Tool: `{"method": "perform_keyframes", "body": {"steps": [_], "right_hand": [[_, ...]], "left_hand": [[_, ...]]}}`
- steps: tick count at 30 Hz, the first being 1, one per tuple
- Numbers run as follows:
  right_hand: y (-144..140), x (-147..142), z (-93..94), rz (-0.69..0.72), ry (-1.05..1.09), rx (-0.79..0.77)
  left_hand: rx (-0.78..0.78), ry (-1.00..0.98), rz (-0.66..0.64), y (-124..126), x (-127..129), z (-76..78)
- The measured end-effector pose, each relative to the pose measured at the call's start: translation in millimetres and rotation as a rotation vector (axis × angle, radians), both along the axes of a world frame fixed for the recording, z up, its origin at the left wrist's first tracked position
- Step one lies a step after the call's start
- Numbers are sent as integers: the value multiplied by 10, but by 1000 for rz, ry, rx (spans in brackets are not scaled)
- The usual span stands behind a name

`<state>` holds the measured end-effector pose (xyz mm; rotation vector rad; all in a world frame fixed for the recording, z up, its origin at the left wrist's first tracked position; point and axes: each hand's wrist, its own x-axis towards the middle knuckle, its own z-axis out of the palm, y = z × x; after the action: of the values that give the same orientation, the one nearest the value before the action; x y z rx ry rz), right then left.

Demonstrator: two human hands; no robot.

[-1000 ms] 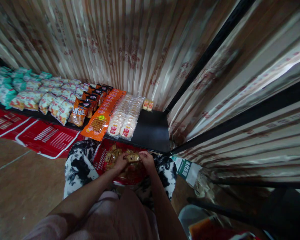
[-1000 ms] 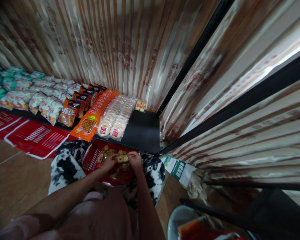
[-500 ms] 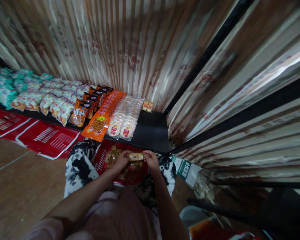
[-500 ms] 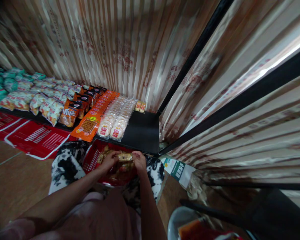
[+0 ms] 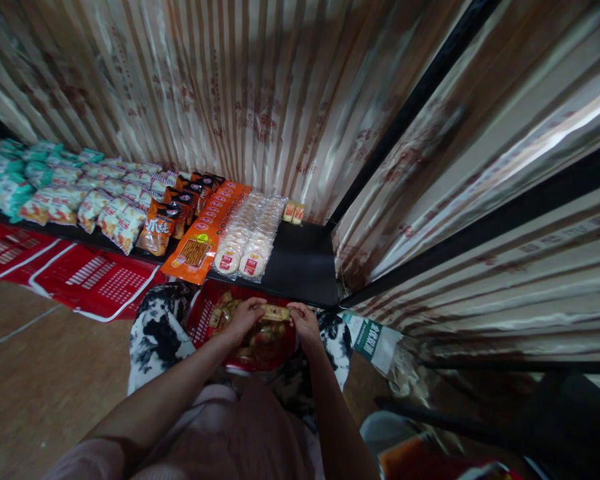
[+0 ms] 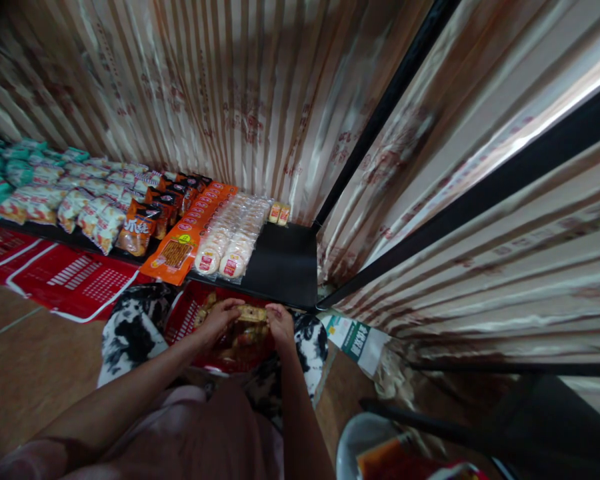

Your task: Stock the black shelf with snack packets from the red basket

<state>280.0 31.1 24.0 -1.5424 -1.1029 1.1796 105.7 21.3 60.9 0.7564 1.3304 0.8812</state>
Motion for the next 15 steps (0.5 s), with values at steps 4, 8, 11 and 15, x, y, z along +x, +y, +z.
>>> {"method": "perform_keyframes", "body": {"steps": [4,8,11,15], "right_hand": [[-14,-21,18,-15,27,-46],[-35,-43,46,-22,39,-60],[-49,-32,52,4,-6,-35],[-56,-15,76,-11,-130,52]], "left_hand": [[-14,-49,32,31,10,4],[-35,-94,62,61,32,27],[-49,-141,74,87,39,55],[-80,-154,73,120,37,91]]}}
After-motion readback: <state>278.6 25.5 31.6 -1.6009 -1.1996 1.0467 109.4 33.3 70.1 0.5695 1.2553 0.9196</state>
